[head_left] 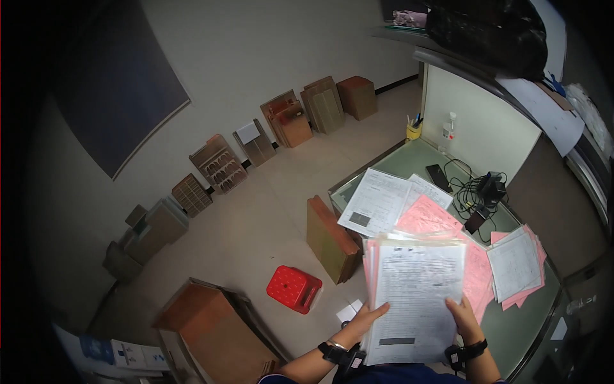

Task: Sorting through a large stack of white and pink production documents and organizing them into piles on the floor.

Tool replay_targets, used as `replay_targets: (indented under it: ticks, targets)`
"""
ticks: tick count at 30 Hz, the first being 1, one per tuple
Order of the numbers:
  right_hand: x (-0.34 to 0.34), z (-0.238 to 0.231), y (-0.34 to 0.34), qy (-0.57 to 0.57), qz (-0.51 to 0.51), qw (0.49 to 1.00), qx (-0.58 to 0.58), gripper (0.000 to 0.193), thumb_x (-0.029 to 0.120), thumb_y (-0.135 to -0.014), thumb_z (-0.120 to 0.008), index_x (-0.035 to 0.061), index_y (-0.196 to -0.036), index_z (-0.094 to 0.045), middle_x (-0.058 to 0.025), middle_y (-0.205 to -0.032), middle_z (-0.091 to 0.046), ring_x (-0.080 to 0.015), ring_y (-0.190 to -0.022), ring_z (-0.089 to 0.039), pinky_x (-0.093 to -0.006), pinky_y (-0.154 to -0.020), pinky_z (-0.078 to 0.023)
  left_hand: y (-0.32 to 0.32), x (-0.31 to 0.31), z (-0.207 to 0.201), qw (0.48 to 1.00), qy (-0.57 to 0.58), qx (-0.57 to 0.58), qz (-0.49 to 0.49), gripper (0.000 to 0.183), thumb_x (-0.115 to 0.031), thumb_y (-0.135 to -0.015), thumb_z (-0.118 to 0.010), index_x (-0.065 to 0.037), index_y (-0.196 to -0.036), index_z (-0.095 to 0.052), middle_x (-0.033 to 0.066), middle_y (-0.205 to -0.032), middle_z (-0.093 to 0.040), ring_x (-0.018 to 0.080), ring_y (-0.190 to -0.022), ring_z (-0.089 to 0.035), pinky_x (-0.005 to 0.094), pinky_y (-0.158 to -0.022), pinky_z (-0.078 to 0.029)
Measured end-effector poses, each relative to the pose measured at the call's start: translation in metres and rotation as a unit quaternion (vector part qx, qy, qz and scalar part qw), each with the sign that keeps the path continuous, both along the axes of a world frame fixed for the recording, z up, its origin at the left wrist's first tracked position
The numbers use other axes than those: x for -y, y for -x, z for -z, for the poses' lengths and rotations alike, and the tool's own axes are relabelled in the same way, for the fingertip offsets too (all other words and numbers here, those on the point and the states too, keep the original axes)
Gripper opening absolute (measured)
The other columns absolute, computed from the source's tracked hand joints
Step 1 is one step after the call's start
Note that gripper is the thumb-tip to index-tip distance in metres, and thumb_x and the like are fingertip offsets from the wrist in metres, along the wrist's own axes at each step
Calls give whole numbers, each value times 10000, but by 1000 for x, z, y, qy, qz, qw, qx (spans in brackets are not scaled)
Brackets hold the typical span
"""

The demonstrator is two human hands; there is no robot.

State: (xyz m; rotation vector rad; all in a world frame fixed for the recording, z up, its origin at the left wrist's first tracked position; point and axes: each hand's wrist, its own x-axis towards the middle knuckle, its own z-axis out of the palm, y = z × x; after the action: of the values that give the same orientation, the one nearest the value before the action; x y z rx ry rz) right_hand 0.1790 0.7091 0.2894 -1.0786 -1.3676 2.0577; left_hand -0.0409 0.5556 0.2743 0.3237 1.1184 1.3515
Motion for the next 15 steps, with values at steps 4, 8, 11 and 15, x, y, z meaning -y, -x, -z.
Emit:
replay_targets:
  ticks: [4,8,11,15]
  targets:
    - [18,4,107,3,-132,990,-54,521,186,-830,-601,-35,-1253,-391,-117,-1186,-503,-197,-1083,-472,-324,-935,-362,67,47,1,995,30,-54,-80,532,-149,-841,-605,13,-1283,-355,118,-1221,-487,195,-1108,-478,298,-928,-387]
    - [24,-2,183,-35,-160,986,-42,513,161,-839,-588,-33,-1265,-379,-118,-1204,-488,-193,-1116,-440,-329,-957,-339,141,79,-10,992,10,2,-126,530,-84,-823,-612,14,-1277,-356,106,-1216,-484,191,-1094,-478,304,-935,-374]
    - [27,-11,232,-54,-189,978,-68,500,160,-850,-574,-28,-1269,-377,-111,-1192,-495,-184,-1118,-438,-329,-961,-336,172,98,-16,989,55,-29,-131,480,-62,-828,-595,34,-1249,-385,109,-1218,-483,197,-1094,-479,311,-928,-383]
    - [23,-7,277,-87,-318,940,-91,478,187,-881,-536,-22,-1277,-366,-118,-1195,-491,-171,-1123,-431,-315,-958,-343,186,120,4,971,107,-70,-204,450,-44,-844,-560,44,-1248,-384,109,-1197,-501,215,-1085,-484,332,-924,-382]
